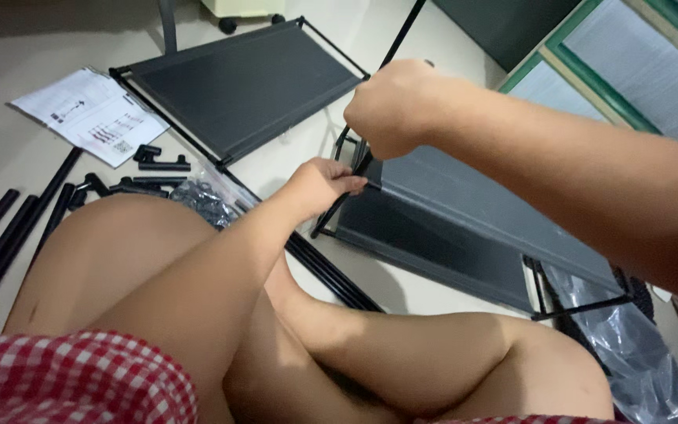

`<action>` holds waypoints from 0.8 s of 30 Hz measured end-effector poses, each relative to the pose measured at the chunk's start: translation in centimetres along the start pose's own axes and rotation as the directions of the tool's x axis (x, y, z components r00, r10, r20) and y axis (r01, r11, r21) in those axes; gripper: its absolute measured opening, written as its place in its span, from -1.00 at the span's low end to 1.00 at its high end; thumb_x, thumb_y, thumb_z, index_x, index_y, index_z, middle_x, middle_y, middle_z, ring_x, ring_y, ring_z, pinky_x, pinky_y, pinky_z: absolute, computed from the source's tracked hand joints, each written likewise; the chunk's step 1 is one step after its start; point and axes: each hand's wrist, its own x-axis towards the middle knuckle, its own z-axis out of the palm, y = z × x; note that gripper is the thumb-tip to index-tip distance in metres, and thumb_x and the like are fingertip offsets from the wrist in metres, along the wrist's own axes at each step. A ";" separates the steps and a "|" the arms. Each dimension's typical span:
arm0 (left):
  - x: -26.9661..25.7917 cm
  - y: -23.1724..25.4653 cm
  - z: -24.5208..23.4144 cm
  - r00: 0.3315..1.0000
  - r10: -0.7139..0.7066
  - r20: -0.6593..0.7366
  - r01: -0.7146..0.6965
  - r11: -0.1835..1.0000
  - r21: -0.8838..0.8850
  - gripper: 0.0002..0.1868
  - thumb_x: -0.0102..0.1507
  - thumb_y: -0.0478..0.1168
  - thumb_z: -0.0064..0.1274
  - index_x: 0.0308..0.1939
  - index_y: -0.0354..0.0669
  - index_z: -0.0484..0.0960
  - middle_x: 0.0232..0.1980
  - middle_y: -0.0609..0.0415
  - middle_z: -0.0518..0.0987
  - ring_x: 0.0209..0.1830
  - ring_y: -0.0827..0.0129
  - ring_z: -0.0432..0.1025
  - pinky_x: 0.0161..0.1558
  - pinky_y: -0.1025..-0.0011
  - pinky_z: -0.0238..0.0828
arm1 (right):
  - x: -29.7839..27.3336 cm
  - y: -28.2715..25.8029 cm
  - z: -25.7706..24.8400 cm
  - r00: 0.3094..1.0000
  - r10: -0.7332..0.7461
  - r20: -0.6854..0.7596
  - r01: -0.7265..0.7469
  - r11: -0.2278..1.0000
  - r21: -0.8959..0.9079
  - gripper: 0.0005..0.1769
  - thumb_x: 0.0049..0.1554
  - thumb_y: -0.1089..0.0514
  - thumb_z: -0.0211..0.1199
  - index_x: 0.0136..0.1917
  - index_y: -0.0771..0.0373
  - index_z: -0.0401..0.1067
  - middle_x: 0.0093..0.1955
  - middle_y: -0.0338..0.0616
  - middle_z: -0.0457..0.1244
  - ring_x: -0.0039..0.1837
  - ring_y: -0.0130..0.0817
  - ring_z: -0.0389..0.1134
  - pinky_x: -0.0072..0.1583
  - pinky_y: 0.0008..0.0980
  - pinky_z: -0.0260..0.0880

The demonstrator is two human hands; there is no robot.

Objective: The person assembles a three-tier black metal shelf by inserting vertical poles into corner brackets and attaching shelf panels. They work on the floor, connecting frame pieces and securing the shelves in place.

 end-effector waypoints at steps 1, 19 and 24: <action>0.0 0.1 0.0 1.000 0.001 -0.018 -0.001 1.000 -0.010 -0.68 0.24 0.03 0.21 -0.29 -0.15 0.77 -0.33 0.08 0.72 -0.33 0.44 0.51 -0.16 0.42 0.43 | 0.3 -0.1 -0.1 1.000 0.009 0.019 -0.009 1.000 0.005 -0.73 -0.07 0.23 0.32 -0.06 0.19 0.64 -0.11 0.04 0.44 -0.05 -0.03 0.50 -0.08 -0.07 0.50; -2.1 0.8 -0.1 0.993 0.021 -0.115 -0.015 0.999 0.049 -0.58 0.10 0.08 0.33 -0.06 -0.04 0.78 -0.21 -0.07 0.71 -0.26 0.23 0.56 -0.10 0.30 0.44 | -0.8 -0.3 3.6 0.928 -0.319 -0.190 0.236 0.901 -0.363 -0.88 0.01 0.10 0.32 -0.30 0.14 0.59 -0.20 -0.13 0.42 -0.05 -0.15 0.48 -0.07 -0.16 0.46; -1.1 0.0 0.7 0.987 0.058 -0.151 -0.054 0.998 0.032 -0.58 0.07 0.07 0.38 -0.11 -0.06 0.78 -0.25 -0.08 0.71 -0.28 0.17 0.58 -0.10 0.31 0.45 | -0.3 1.2 4.8 0.877 -0.390 -0.279 0.317 0.908 -0.273 -0.91 -0.12 0.14 0.33 -0.31 0.17 0.58 -0.24 -0.10 0.40 -0.09 -0.08 0.47 -0.08 -0.16 0.47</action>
